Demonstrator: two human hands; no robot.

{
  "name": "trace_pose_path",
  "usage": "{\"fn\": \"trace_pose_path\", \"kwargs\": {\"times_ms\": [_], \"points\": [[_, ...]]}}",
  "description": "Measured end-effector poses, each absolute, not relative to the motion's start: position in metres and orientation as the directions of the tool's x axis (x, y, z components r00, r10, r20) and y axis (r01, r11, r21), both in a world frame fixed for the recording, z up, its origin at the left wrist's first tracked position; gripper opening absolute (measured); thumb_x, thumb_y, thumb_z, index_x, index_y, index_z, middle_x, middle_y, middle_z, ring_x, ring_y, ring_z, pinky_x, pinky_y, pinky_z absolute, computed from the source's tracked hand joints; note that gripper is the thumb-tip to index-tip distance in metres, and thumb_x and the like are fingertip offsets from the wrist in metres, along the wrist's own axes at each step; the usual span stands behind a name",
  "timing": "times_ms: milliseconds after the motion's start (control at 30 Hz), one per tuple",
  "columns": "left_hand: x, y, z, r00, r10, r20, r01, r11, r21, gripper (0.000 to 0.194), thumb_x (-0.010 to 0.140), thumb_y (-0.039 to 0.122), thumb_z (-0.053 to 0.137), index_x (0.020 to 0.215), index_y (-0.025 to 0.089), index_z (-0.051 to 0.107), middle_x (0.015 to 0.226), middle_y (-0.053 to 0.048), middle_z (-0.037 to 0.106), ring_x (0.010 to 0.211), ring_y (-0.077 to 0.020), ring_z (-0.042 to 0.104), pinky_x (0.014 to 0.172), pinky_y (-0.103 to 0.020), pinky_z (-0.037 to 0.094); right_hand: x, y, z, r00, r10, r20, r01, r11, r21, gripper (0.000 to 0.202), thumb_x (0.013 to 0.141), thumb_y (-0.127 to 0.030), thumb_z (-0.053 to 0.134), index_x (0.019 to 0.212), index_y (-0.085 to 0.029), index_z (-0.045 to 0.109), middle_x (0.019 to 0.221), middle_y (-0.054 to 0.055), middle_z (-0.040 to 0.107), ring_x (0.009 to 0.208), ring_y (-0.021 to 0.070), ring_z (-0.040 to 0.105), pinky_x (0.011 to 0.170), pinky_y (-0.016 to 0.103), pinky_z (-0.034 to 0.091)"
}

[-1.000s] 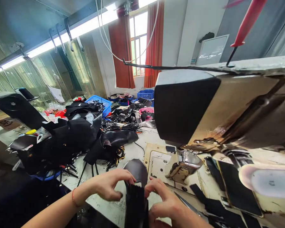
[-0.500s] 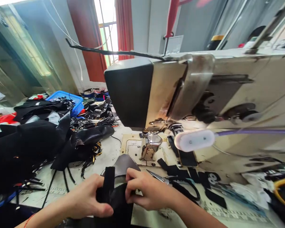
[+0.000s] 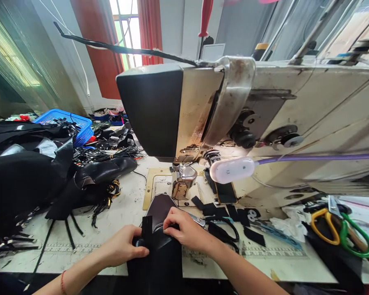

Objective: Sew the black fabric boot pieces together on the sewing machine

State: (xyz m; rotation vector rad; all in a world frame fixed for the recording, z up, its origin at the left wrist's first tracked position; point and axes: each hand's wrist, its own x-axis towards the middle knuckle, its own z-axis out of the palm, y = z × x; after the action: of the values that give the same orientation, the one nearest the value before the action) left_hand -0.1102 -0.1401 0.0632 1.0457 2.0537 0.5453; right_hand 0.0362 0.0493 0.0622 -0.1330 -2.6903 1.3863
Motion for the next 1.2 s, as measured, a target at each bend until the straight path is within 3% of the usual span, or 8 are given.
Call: {"fn": "trace_pose_path", "kwargs": {"times_ms": [167,367,533,667,767,900,1033,1200], "points": [[-0.093,-0.134,0.061,-0.431,0.824,-0.367,0.442,0.548,0.710,0.016,0.071,0.025,0.056,0.075,0.017,0.068,0.068,0.001,0.066,0.068,-0.0172,0.057,0.060,-0.026,0.034,0.043,0.018,0.081,-0.941,0.217,0.258,-0.093,0.568,-0.817,0.018,0.091,-0.017,0.054,0.089,-0.021,0.071,0.084,0.003,0.060,0.076,0.0137,0.057,0.069,0.025,0.044],[-0.086,-0.132,0.075,-0.423,0.839,-0.341,0.392,0.509,0.766,0.013,0.073,0.028,0.056,0.075,0.018,0.065,0.066,0.003,0.059,0.064,-0.0148,0.050,0.058,-0.025,0.032,0.041,0.000,0.077,-0.901,0.433,-0.032,0.220,0.393,-0.893,0.008,0.080,-0.018,0.059,0.082,-0.017,0.067,0.075,0.002,0.067,0.069,0.0160,0.061,0.065,0.026,0.046],[-0.091,-0.137,0.081,-0.370,0.841,-0.396,0.304,0.512,0.804,0.021,0.061,0.032,0.072,0.067,0.017,0.057,0.057,0.008,0.045,0.056,-0.0099,0.040,0.049,-0.023,0.025,0.038,0.006,0.072,-0.879,0.435,-0.193,0.315,0.229,-0.921,0.009,0.077,-0.024,0.063,0.082,-0.017,0.067,0.073,0.001,0.066,0.067,0.0160,0.059,0.062,0.027,0.046],[-0.092,-0.138,0.078,-0.357,0.842,-0.404,0.254,0.504,0.825,0.019,0.059,0.027,0.071,0.066,0.017,0.057,0.055,0.009,0.042,0.054,-0.0089,0.037,0.047,-0.023,0.023,0.040,-0.001,0.079,-0.925,0.356,-0.132,0.282,0.414,-0.866,0.005,0.079,-0.019,0.065,0.075,-0.019,0.068,0.072,0.000,0.065,0.072,0.0175,0.057,0.068,0.030,0.043],[-0.092,-0.137,0.075,-0.340,0.852,-0.398,0.227,0.485,0.845,0.018,0.059,0.026,0.071,0.069,0.016,0.060,0.057,0.008,0.044,0.056,-0.0092,0.038,0.048,-0.022,0.026,0.043,-0.007,0.081,-0.929,0.369,0.026,0.222,0.612,-0.759,0.010,0.078,-0.012,0.067,0.073,-0.021,0.066,0.092,0.004,0.063,0.094,0.0235,0.052,0.083,0.038,0.040],[-0.090,-0.136,0.073,-0.333,0.862,-0.382,0.221,0.465,0.857,0.013,0.066,0.024,0.061,0.076,0.015,0.064,0.062,0.006,0.049,0.058,-0.0102,0.041,0.052,-0.023,0.029,0.044,-0.009,0.074,-0.908,0.398,0.127,0.205,0.689,-0.695,0.014,0.076,-0.008,0.068,0.075,-0.021,0.063,0.111,0.004,0.060,0.116,0.0295,0.040,0.099,0.048,0.030],[-0.089,-0.135,0.071,-0.353,0.858,-0.375,0.244,0.471,0.848,0.016,0.072,0.022,0.049,0.074,0.014,0.062,0.061,0.005,0.043,0.059,-0.0109,0.037,0.052,-0.024,0.027,0.046,-0.012,0.068,-0.899,0.407,0.163,0.185,0.688,-0.702,0.017,0.078,-0.006,0.067,0.077,-0.020,0.057,0.086,0.001,0.062,0.104,0.0256,0.047,0.095,0.045,0.032],[-0.086,-0.131,0.073,-0.354,0.860,-0.367,0.292,0.475,0.830,0.020,0.075,0.023,0.045,0.074,0.014,0.063,0.062,0.005,0.046,0.059,-0.0108,0.037,0.052,-0.025,0.027,0.050,-0.013,0.067,-0.841,0.526,0.130,0.285,0.633,-0.720,0.023,0.076,-0.008,0.068,0.096,-0.018,0.059,0.095,0.007,0.057,0.094,0.0244,0.049,0.084,0.040,0.040]]}}
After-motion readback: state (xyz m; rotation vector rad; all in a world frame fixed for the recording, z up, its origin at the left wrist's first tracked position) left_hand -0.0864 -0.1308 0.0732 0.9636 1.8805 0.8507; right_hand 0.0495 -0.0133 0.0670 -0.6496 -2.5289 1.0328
